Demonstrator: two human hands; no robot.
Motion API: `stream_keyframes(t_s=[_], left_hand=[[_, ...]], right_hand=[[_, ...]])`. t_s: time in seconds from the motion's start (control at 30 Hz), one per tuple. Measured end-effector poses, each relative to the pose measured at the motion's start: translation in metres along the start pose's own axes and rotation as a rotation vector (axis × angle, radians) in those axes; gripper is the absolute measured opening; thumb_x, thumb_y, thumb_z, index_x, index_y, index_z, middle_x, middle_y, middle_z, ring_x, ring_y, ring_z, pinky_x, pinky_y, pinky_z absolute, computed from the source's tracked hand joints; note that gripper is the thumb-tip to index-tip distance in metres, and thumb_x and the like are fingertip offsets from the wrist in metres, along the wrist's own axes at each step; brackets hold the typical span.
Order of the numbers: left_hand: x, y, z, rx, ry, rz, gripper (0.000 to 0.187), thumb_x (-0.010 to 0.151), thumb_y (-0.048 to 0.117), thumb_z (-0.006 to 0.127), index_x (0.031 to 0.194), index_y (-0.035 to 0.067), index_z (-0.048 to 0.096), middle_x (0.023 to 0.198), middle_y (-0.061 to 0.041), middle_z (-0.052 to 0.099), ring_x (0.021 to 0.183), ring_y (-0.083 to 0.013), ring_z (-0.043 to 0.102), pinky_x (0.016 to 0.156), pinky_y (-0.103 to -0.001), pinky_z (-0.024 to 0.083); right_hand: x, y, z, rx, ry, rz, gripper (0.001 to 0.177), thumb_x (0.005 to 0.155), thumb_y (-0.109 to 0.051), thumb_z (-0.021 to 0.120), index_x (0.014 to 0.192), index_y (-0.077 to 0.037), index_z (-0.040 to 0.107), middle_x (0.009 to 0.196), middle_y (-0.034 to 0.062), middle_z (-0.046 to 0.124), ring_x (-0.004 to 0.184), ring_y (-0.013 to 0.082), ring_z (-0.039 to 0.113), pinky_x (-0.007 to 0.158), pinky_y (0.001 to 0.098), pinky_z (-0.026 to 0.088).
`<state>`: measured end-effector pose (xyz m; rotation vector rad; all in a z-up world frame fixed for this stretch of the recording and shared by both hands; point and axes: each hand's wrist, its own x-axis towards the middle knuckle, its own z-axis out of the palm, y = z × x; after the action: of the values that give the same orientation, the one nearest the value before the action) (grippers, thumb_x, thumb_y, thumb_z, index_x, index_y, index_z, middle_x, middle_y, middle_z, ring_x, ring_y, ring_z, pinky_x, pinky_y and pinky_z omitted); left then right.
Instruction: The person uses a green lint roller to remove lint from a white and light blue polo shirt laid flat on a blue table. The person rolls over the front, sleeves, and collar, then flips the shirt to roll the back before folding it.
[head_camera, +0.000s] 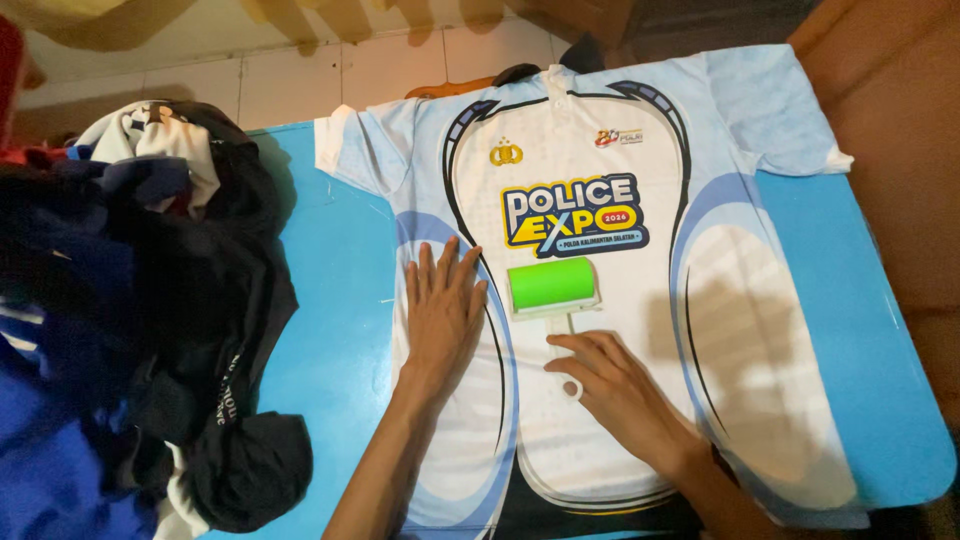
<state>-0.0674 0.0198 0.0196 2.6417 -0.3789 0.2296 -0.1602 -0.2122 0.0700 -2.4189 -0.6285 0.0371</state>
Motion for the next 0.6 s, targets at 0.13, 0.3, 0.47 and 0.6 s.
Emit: stream_keyframes(t_s=[0.13, 0.3, 0.47, 0.6], left_hand=[[0.009, 0.001, -0.007, 0.003, -0.025, -0.014, 0.043, 0.1, 0.022, 0.056, 0.141, 0.012, 0.057, 0.155, -0.017, 0.044, 0.15, -0.0442, 0.028, 0.122, -0.059, 0.019], [0.016, -0.01, -0.013, -0.053, 0.003, 0.056, 0.043, 0.098, 0.021, 0.058, 0.14, 0.013, 0.057, 0.154, -0.02, 0.044, 0.152, -0.0441, 0.025, 0.122, -0.062, 0.018], [0.03, -0.023, -0.004, -0.119, -0.015, 0.098, 0.052, 0.098, 0.028, 0.06, 0.147, 0.014, 0.052, 0.16, -0.023, 0.035, 0.154, -0.0451, 0.017, 0.121, -0.065, 0.014], [0.046, -0.028, 0.019, 0.158, 0.025, 0.115, 0.053, 0.101, 0.042, 0.057, 0.15, 0.021, 0.049, 0.163, -0.016, 0.035, 0.155, -0.0422, 0.016, 0.12, -0.072, 0.006]], right_hand=[[-0.009, 0.016, -0.007, 0.056, -0.101, -0.048, 0.042, 0.075, -0.002, 0.069, 0.117, -0.009, 0.071, 0.134, 0.0082, 0.063, 0.124, 0.0294, 0.055, 0.102, 0.0424, 0.045], [-0.014, 0.058, -0.04, 0.112, -0.118, 0.212, 0.029, 0.091, -0.018, 0.067, 0.12, -0.014, 0.07, 0.123, 0.0034, 0.069, 0.119, 0.024, 0.063, 0.102, 0.0373, 0.049], [0.024, 0.125, -0.067, -0.063, 0.232, 0.247, 0.038, 0.093, -0.018, 0.067, 0.13, -0.006, 0.064, 0.139, 0.0146, 0.061, 0.131, 0.0337, 0.054, 0.111, 0.0416, 0.042], [0.049, 0.175, -0.047, -0.154, 0.318, 0.188, 0.052, 0.096, -0.031, 0.066, 0.142, -0.009, 0.058, 0.152, 0.0185, 0.051, 0.141, 0.0394, 0.045, 0.117, 0.0509, 0.035]])
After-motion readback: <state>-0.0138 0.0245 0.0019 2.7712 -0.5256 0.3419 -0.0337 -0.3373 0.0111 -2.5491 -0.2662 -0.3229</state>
